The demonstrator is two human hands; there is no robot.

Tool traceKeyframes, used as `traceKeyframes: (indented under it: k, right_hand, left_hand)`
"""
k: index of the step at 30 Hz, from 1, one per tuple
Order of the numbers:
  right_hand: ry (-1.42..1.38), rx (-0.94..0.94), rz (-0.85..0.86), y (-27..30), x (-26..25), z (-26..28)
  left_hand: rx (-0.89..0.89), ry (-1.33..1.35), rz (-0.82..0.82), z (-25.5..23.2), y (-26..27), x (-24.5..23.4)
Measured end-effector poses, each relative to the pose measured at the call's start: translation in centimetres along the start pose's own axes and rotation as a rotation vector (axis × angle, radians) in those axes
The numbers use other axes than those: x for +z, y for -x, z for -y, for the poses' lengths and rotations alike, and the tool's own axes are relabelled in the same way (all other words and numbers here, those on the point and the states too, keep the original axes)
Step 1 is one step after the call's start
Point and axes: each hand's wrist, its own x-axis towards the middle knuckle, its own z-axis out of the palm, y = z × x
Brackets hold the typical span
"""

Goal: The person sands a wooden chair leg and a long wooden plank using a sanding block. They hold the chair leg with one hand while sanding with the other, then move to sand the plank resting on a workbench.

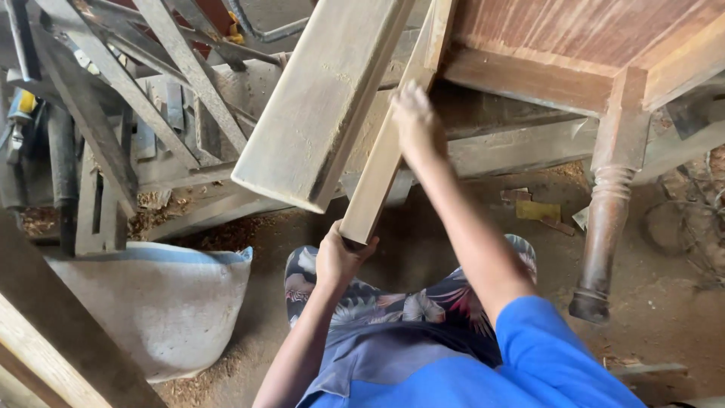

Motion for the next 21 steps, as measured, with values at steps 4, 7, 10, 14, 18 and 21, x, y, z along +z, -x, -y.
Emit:
traceKeyframes:
  k: [4,7,10,14,18,21]
  right_hand:
    - [-0.225,0.301,0.144,8.9,-7.1,13.3]
    - [0.078,-0.259,0.048,12.3,-5.2,12.3]
    - [-0.282,0.199,0.076,4.2,-5.9,11.6]
    - [0.344,-0.037,-0.097,-6.4,5.3,-6.2]
    - [0.401,-0.082,-0.177,-2.8,1.3,2.4]
    - [0.21,0.05,0.034,2.3,-0.6,6.6]
  left_hand:
    - [0.007,-0.074,0.025,-0.5,-0.9,0.3]
    - [-0.008,-0.104,0.014,0.1,-1.6,0.4]
    - [0.004,-0.07,0.01,2.1,-2.0,0.9]
    - [0.093,-0.036,-0.095,3.6,-3.0,1.6]
    - [0.196,-0.007,-0.132,3.7,-3.1,1.5]
    - [0.168,-0.009,-0.119,0.2,-2.0,-0.5]
